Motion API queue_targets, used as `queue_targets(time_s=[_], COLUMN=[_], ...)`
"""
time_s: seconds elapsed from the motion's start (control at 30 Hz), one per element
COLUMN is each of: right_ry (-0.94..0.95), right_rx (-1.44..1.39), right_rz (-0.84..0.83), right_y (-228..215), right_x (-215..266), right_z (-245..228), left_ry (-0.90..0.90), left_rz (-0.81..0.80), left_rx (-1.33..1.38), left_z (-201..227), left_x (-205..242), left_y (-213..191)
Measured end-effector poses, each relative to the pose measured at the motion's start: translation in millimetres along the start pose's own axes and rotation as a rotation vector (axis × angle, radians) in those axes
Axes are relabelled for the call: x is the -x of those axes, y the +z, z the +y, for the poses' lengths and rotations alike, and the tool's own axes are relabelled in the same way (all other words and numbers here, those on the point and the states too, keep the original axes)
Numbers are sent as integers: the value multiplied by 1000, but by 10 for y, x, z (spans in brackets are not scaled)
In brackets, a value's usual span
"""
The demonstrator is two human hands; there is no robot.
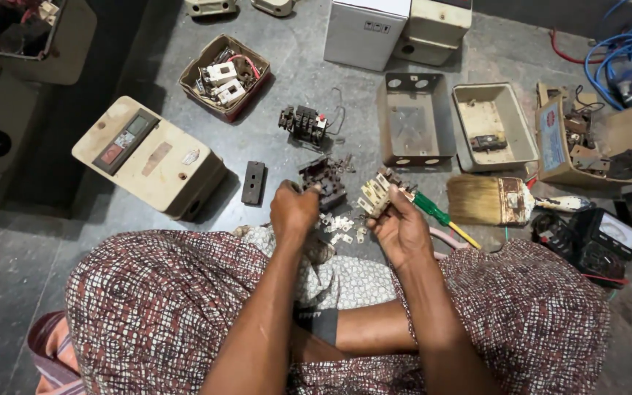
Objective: The person handles small electrical components by hand, picking up ceramic parts and fitting them into a larger switch assembly. They use a screwdriver to work on the device before setting it down among other tools and boxes on the floor.
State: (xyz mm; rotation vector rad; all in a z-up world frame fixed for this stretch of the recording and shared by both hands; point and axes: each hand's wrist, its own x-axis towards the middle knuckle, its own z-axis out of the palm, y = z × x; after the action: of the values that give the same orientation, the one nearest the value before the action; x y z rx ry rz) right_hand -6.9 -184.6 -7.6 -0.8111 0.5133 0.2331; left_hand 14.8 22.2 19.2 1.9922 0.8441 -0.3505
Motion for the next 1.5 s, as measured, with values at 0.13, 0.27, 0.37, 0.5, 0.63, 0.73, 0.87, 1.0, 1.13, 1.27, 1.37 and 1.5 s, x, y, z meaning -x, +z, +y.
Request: queue_targets(time_s=[0.13,0.27,0.37,0.5,0.63,0.73,0.87,1.0,1.13,1.27,1.37,1.5], right_ry=[-15,-12,-18,-22,-4,-11,-21,-17,-13,-14,-14,-7], right_rx=[-12,-34,-34,-26,-26,-32,-42,-43,-53,-32,-15,32], right_rz=[8,8,8,9,0,-18,-13,-20,-3,-3,-17,-80], right_y=[-5,-23,-42,-48,-61,-82,-166,-112,-72,-68,-26,83], right_x=[-7,-22,-28,-33,-32,-37,-56,-39,-15,-4,4,33], right_z=[-19,-26,-27,-28,-30,-14,-35,-27,-32,-37,-20,-59], left_ry=[206,396,439,379,502,393,311,208,198,241,255,343], left_rz=[20,-220,-286,-357,-315,-277,25,69,-33,-49,-8,234], left_rx=[41,-295,-379,-417,-323,-228,-161,-125,-106,-149,-147,18], left_z=[32,158,206,244,191,225,284,350,403,380,276,21], left_x=[-59,-65,-32,9,9,50,108,190,270,333,302,2], left_y=[-128,-241,-238,-181,-153,-222,-465,-589,-421,-235,-148,-140])
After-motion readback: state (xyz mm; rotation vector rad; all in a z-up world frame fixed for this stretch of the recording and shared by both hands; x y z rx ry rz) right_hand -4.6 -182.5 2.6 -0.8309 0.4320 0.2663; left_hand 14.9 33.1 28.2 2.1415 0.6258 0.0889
